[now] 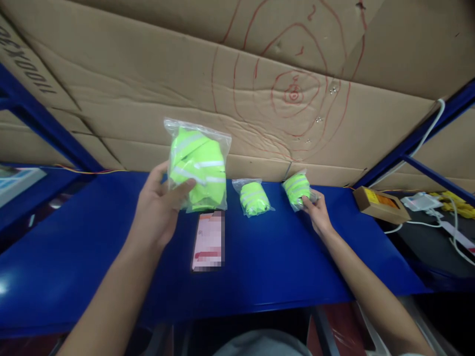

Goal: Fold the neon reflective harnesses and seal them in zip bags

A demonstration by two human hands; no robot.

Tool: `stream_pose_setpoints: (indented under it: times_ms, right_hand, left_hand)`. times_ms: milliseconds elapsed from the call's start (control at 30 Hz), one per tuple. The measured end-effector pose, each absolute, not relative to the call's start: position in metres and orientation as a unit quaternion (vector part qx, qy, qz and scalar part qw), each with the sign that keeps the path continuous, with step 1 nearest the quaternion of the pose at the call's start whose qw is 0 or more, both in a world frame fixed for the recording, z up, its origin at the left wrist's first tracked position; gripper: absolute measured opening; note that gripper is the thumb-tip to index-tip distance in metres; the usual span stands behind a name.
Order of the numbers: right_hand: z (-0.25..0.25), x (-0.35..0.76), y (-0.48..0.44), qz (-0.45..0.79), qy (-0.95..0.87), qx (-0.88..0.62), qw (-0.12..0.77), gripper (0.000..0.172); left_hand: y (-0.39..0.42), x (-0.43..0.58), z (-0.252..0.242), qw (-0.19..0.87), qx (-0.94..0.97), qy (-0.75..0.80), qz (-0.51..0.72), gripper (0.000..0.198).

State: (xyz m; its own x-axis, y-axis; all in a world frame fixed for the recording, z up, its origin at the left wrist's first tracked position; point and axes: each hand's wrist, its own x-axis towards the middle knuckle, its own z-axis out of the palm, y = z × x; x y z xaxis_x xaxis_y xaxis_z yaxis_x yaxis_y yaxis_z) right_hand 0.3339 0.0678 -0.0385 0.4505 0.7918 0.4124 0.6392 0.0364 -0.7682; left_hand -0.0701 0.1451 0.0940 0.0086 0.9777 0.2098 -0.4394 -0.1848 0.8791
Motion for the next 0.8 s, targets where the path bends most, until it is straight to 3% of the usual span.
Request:
stream_pose_setpoints:
  times_ms: [133, 200, 333, 533, 733, 800]
  right_hand:
    - [-0.052, 0.341, 0.049, 0.063, -0.478, -0.717, 0.503, 0.092]
    - [-0.050, 0.346, 0.043, 0.032, -0.492, -0.732, 0.470, 0.098]
    - [-0.045, 0.341, 0.048, 0.024, -0.557, -0.738, 0.381, 0.085]
    - [-0.040, 0.291, 0.081, 0.028, -0.639, -0.693, 0.332, 0.076]
    - [-0.023, 0.242, 0.075, -0.158, -0.736, -0.622, 0.218, 0.049]
    - [-0.020, 0.230, 0.073, -0.160, -0.794, -0.563, 0.165, 0.046]
  left_hand:
    - [0.152, -0.067, 0.080, 0.583, 0.428, 0.315, 0.614, 0.059]
    - [0.154, -0.067, 0.072, 0.590, 0.422, 0.324, 0.607, 0.057]
    - [0.154, -0.068, 0.065, 0.592, 0.427, 0.331, 0.598, 0.057]
    - [0.154, -0.071, 0.068, 0.592, 0.427, 0.319, 0.605, 0.060]
    - [0.155, -0.073, 0.065, 0.575, 0.430, 0.311, 0.622, 0.061]
    - [0.155, -0.073, 0.064, 0.571, 0.439, 0.308, 0.622, 0.062]
